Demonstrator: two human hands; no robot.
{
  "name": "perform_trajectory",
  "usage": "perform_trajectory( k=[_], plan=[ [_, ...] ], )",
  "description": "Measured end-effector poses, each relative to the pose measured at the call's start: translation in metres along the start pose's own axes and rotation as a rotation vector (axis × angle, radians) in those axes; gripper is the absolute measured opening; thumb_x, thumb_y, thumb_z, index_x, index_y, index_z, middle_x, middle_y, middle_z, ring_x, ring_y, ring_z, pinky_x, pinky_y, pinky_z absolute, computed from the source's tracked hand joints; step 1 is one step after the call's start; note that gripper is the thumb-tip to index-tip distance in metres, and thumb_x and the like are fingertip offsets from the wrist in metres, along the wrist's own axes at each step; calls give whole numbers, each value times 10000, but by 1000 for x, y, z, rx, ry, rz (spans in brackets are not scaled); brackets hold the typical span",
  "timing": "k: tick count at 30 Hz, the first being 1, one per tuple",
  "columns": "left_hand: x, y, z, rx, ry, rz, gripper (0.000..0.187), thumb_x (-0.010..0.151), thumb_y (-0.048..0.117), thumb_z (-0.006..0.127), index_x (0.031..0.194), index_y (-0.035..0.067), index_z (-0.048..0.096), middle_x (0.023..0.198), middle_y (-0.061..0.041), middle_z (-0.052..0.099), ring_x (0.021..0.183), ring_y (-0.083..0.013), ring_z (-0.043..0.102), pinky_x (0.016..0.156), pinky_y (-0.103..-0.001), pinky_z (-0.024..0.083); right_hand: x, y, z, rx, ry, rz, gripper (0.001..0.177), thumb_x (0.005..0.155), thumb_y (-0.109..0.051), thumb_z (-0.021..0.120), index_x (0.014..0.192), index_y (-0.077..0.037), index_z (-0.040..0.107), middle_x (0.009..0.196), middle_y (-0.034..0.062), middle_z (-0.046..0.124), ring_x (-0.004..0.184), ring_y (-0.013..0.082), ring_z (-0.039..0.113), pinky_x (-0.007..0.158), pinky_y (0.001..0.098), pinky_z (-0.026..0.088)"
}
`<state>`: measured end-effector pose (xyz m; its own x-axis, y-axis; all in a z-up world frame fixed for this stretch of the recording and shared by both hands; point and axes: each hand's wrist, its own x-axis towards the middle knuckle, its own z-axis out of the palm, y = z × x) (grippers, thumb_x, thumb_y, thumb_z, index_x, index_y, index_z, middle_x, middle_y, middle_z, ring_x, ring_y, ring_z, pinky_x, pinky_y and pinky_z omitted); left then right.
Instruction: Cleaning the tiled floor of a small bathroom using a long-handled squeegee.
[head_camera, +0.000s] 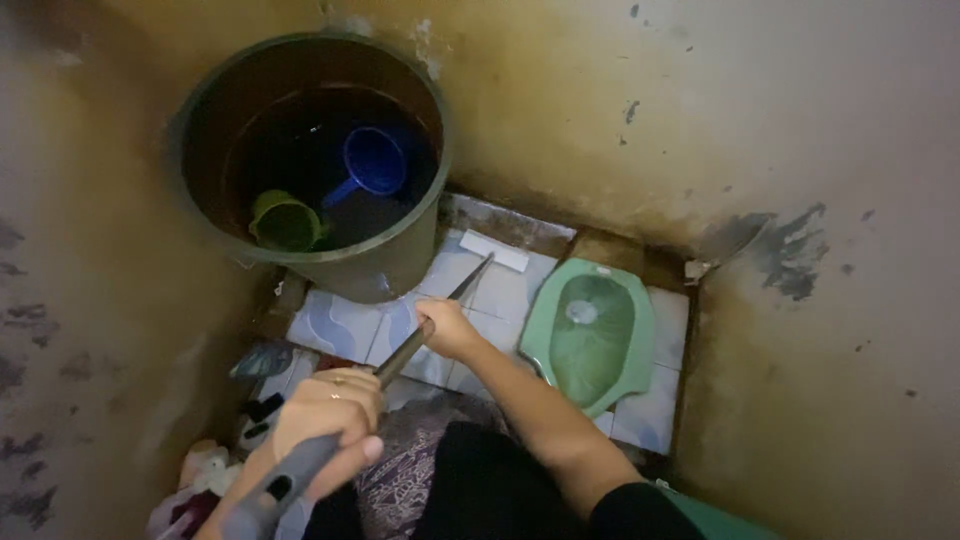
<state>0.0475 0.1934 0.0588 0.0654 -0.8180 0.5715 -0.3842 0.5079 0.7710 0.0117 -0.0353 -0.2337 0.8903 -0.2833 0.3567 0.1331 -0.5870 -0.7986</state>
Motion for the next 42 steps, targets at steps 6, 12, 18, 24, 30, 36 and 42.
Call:
perform_trajectory(
  k=[6,12,18,24,30,36,42],
  plan=[
    [11,-74,37,-125,108,80,356,864,21,713,667,90,425,637,-44,549,564,-226,583,611,-350,471,4,43,-50,-110,79,-15,94,715,-20,595,751,-41,510,723,199,567,721,421,583,644,484,457],
    [41,-9,-2,-161,48,82,305,823,25,677,641,99,445,620,-44,545,561,-228,530,618,-351,442,-2,-14,-67,-76,222,29,76,749,-44,619,754,-60,545,707,151,594,690,365,607,639,444,472],
    [51,25,-32,-500,-16,98,317,808,137,704,633,97,443,596,-29,509,513,-197,506,573,-386,460,-32,-91,-41,-196,407,1,273,770,-159,727,685,-53,490,648,164,530,662,401,575,623,480,445],
    [80,-40,-35,-295,-408,256,248,820,49,734,688,45,524,621,-64,499,563,-283,522,583,-416,397,-13,-37,-54,-303,706,104,273,770,-161,715,669,-59,483,638,157,532,632,385,573,597,466,449],
    [99,-13,-90,-499,-507,198,272,797,68,699,670,67,458,635,-75,516,572,-269,558,612,-403,444,-10,-81,-31,-108,621,192,213,771,-149,704,682,-66,529,630,137,560,586,357,607,560,433,467],
    [111,-12,-122,-710,-594,222,251,780,84,671,633,76,468,597,-72,531,526,-242,558,583,-391,492,-21,-116,18,-134,809,314,250,801,-115,673,678,-78,458,639,117,579,620,326,664,574,417,483],
    [92,-68,-104,-550,-767,232,277,793,29,686,649,74,453,593,-78,497,534,-266,533,559,-390,411,-11,-64,15,-303,917,403,311,741,-123,753,676,-58,456,608,154,493,586,384,554,550,439,426]
  ],
)
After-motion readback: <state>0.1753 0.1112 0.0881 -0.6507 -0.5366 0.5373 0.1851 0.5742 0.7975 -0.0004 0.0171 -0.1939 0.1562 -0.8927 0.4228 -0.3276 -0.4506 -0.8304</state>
